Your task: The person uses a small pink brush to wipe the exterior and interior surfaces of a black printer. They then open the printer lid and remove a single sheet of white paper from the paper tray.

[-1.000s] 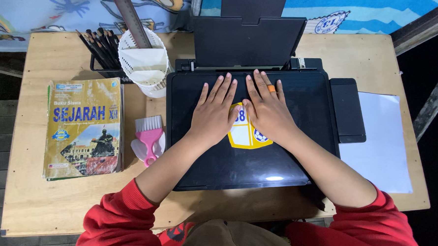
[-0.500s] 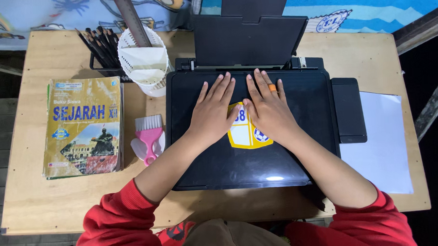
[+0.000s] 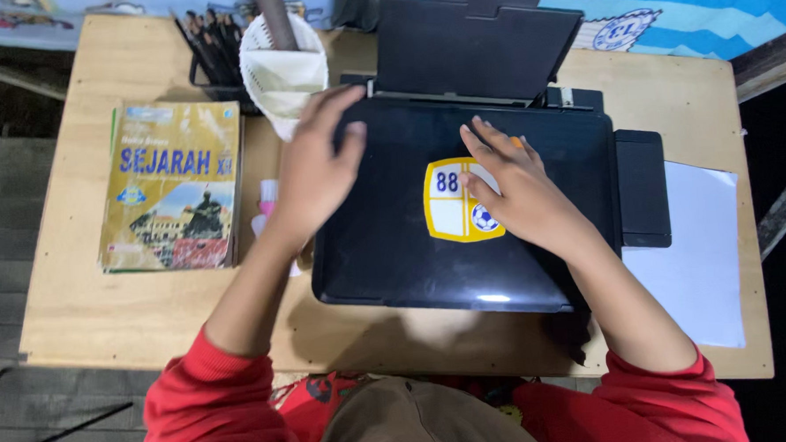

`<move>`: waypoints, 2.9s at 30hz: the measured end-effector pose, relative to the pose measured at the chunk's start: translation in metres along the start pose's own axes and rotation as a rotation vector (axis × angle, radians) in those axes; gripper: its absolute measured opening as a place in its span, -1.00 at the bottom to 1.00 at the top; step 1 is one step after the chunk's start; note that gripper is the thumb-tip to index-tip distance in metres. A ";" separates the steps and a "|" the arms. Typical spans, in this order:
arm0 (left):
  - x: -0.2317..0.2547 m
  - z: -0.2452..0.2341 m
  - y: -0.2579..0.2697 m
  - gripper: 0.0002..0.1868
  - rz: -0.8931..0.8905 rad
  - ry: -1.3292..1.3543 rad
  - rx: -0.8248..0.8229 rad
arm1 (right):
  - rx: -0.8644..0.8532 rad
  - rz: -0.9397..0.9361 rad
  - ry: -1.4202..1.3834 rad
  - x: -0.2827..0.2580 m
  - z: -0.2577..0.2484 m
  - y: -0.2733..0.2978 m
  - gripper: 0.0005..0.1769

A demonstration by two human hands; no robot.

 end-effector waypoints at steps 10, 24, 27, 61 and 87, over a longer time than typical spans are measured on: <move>-0.044 -0.101 0.116 -0.60 -0.216 -0.229 0.125 | 0.092 -0.224 -0.322 -0.140 0.021 0.053 -0.37; -0.109 -0.078 0.171 -0.57 -0.413 0.053 0.033 | -0.021 -0.206 -0.261 -0.252 0.187 -0.003 0.09; -0.122 -0.066 0.168 -0.57 -0.577 0.099 0.016 | -0.119 -0.047 -0.299 -0.247 0.202 -0.021 0.18; -0.043 -0.082 0.158 -0.36 -0.488 0.603 0.255 | 0.171 -0.192 -0.369 -0.256 0.186 0.012 0.02; -0.019 -0.005 0.045 -0.59 -0.101 -0.029 -0.048 | 0.195 -0.045 -0.281 -0.089 -0.059 -0.003 -0.74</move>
Point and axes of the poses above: each hand's wrist, its own y-axis away from the middle knuckle, its own z-axis out of the palm, x = y × z, the point moved 2 cm from there along -y, towards the middle knuckle, and after that the axes turned 5 degrees about y, right-handed, at the moved point
